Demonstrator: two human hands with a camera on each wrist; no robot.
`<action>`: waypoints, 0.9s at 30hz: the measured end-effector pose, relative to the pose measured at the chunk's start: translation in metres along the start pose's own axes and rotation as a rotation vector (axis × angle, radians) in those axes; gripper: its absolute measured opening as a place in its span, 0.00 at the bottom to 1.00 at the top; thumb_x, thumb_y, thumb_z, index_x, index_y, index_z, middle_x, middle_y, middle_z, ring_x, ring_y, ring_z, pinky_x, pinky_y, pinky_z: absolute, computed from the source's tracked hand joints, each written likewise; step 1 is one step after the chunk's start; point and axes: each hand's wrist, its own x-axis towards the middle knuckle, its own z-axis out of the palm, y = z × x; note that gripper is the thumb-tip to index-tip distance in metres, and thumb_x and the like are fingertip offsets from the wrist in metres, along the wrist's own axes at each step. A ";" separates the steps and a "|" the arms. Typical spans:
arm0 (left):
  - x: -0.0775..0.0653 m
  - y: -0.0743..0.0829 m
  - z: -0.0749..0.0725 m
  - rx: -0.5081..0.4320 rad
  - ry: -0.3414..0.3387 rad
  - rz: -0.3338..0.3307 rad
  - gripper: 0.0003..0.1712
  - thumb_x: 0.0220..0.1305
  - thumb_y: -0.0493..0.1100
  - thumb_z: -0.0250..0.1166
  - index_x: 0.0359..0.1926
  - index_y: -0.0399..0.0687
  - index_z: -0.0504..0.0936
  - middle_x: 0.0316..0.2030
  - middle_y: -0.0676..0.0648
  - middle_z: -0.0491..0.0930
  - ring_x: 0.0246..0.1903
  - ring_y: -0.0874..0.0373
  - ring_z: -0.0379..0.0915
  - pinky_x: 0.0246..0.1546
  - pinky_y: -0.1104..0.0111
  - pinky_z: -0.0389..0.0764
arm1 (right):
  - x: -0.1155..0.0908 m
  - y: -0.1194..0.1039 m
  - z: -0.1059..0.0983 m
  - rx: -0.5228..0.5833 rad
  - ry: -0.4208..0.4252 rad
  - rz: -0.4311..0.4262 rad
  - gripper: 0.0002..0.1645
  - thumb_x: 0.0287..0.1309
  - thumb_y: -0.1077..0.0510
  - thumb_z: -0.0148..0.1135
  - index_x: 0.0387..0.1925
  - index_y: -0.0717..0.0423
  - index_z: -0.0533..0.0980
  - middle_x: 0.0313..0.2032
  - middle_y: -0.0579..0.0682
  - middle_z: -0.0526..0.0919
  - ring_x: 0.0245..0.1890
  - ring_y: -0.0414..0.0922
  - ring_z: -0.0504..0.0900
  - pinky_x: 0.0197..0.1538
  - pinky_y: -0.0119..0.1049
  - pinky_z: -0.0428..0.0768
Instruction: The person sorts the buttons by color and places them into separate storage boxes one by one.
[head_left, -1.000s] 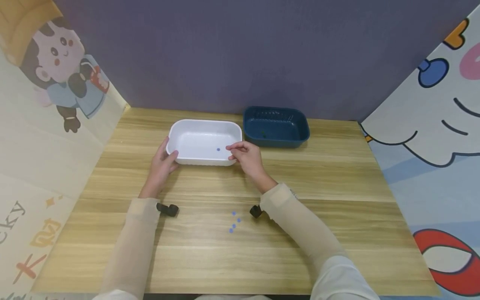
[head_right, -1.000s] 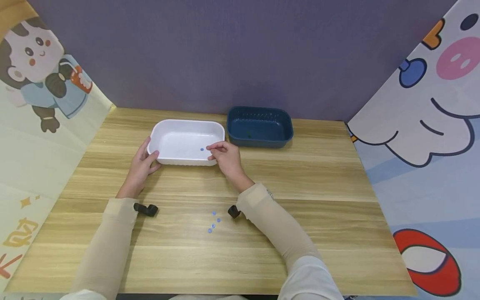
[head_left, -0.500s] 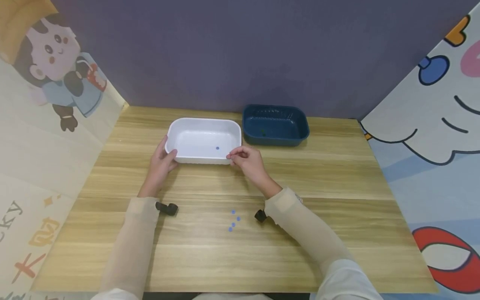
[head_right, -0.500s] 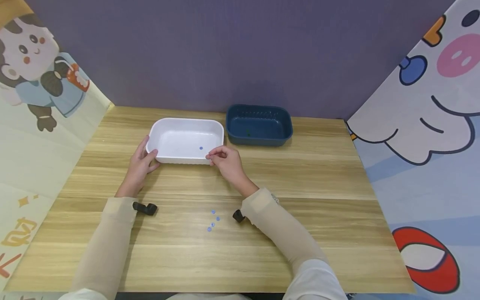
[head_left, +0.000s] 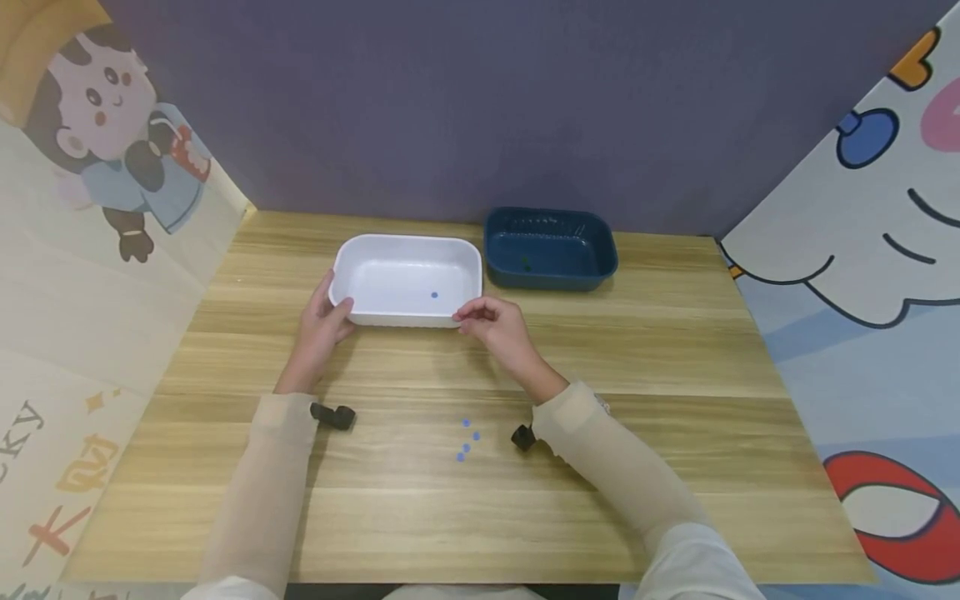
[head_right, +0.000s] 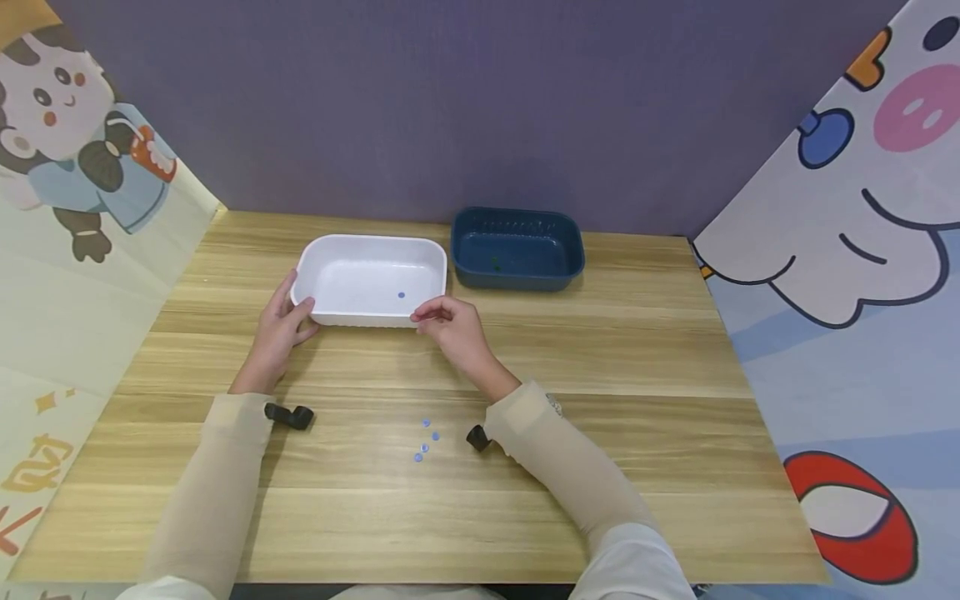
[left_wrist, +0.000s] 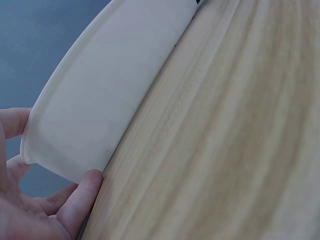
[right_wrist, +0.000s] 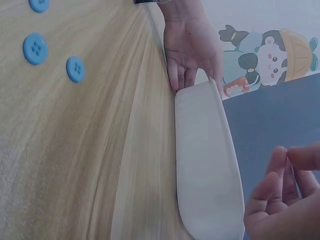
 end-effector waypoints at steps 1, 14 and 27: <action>0.000 0.000 0.000 -0.001 0.001 0.000 0.43 0.76 0.42 0.56 0.82 0.58 0.42 0.78 0.34 0.44 0.71 0.34 0.56 0.65 0.49 0.69 | -0.001 -0.001 0.000 -0.003 -0.002 -0.003 0.08 0.58 0.74 0.62 0.40 0.70 0.81 0.39 0.60 0.87 0.37 0.46 0.85 0.51 0.52 0.84; 0.019 -0.029 -0.009 0.016 0.016 0.021 0.42 0.77 0.48 0.57 0.81 0.68 0.43 0.78 0.38 0.45 0.72 0.38 0.57 0.64 0.53 0.72 | -0.012 0.003 -0.001 -0.116 -0.061 -0.035 0.08 0.57 0.75 0.63 0.39 0.69 0.82 0.39 0.60 0.87 0.42 0.54 0.85 0.44 0.37 0.85; -0.002 -0.001 -0.001 0.020 -0.003 0.017 0.43 0.77 0.45 0.56 0.82 0.57 0.42 0.77 0.32 0.46 0.71 0.34 0.57 0.65 0.50 0.70 | -0.031 0.007 -0.003 -0.626 -0.436 -0.146 0.17 0.57 0.77 0.53 0.37 0.59 0.83 0.36 0.51 0.87 0.37 0.47 0.82 0.41 0.36 0.81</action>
